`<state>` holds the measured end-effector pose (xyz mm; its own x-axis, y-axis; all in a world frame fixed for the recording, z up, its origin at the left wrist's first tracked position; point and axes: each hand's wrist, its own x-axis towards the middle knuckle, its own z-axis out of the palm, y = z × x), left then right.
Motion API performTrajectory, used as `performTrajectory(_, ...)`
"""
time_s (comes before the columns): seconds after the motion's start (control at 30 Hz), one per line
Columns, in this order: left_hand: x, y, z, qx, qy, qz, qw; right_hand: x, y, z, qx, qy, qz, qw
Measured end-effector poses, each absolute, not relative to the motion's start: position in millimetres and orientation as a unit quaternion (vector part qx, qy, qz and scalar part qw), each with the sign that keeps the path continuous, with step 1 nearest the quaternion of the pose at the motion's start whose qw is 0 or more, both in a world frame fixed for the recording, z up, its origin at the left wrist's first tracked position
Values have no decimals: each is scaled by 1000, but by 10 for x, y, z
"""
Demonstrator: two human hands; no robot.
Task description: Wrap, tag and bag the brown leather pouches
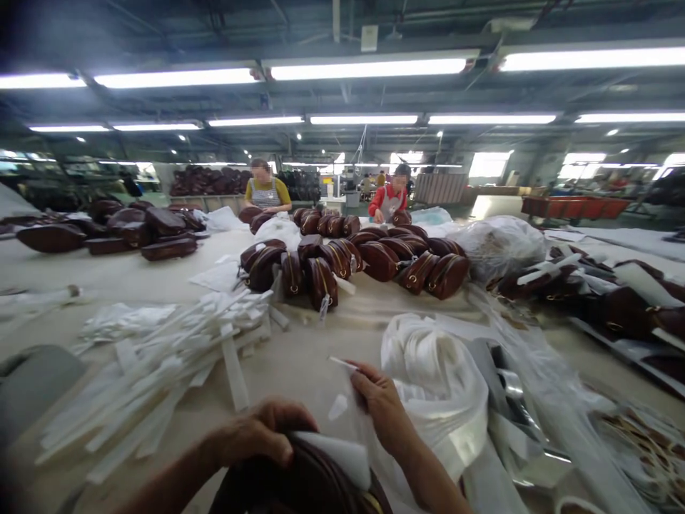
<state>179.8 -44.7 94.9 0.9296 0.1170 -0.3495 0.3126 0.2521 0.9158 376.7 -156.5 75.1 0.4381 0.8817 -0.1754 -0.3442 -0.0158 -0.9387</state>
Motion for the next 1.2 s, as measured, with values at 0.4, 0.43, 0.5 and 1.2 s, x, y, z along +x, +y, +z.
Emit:
performTrajectory(0.4, 2057, -625, 889, 665, 145, -101, 726, 3775, -1593, 985, -622, -455, 281, 572)
performTrajectory(0.43, 2037, -620, 895, 660, 144, -92, 732, 3783, -1590, 923, -636, -470, 270, 549)
performTrajectory(0.5, 1983, -599, 908, 645, 148, -63, 747, 3785, -1587, 778, -647, -489, 276, 515)
performTrajectory(1.2, 2269, -765, 884, 805, 103, -92, 577, 3639, -1796, 1485, -607, -506, 159, 592)
